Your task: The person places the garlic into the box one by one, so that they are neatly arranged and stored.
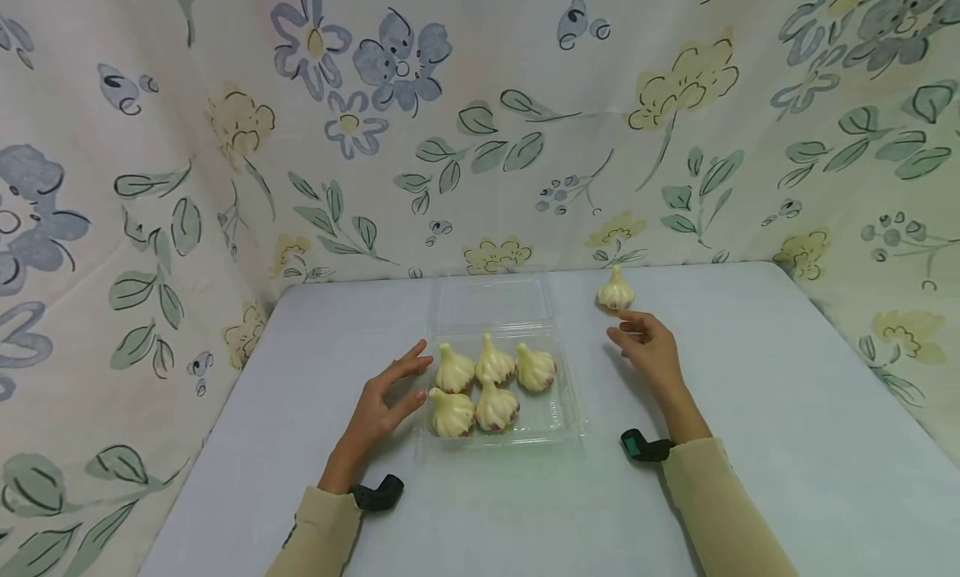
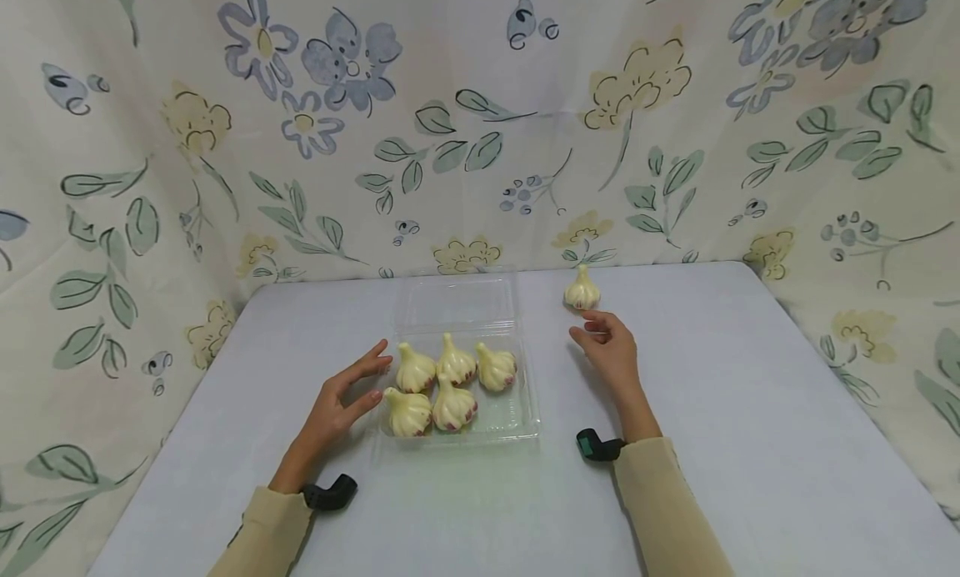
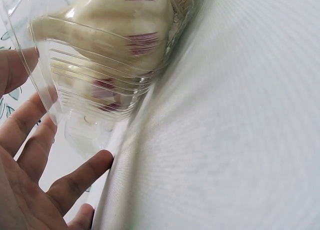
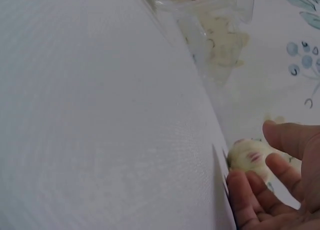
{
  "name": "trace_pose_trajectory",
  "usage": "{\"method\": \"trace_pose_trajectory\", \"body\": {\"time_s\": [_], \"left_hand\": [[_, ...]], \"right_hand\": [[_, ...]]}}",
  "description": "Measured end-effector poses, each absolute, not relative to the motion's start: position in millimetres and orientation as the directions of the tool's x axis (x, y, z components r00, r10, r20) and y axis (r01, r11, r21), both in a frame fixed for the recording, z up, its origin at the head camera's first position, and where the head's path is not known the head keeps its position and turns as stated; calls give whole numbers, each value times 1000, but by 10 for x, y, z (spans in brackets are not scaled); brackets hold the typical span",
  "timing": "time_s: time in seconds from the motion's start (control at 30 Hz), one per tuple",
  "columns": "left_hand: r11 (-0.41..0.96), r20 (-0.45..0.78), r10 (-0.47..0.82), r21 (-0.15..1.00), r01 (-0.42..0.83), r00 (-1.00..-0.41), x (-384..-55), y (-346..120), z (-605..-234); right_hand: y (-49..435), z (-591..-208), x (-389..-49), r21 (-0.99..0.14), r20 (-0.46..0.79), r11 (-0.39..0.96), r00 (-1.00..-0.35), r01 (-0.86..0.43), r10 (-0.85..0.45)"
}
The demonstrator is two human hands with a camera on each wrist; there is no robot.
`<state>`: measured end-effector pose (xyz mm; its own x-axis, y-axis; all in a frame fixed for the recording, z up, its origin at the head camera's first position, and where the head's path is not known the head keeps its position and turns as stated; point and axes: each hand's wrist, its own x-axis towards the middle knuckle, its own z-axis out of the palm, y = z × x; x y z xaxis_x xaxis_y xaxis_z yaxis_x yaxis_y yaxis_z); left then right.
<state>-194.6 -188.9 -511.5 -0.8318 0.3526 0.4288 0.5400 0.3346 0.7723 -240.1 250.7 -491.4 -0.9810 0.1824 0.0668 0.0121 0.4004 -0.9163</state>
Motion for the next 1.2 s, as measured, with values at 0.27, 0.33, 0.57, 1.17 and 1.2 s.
{"method": "trace_pose_trajectory", "body": {"time_s": [0.27,0.33,0.57,1.17,1.2], "left_hand": [[337,430,353,770,541,-831,-1957,-1897,-5118],[338,424,350,774,535,-835,-1955,-1897,-5110],[337,433,353,767,545,-829,-1952,-1891,-5093],[329,445,355,764,556,-822,-1950,-1887,-5119],[329,444,355,764,554,-823,-1949,-1887,-5120]], "right_hand": [[2580,-4895,-2405,-934,-3,352,-985,64,171],[2584,-4890,-2403,-938,-11,340,-985,69,171],[2589,-4898,-2400,-942,-4,329,-983,65,184],[2623,-4923,-2413,-954,-28,285,-977,89,210],[2624,-4925,-2410,-955,-31,283,-978,91,208]]}}
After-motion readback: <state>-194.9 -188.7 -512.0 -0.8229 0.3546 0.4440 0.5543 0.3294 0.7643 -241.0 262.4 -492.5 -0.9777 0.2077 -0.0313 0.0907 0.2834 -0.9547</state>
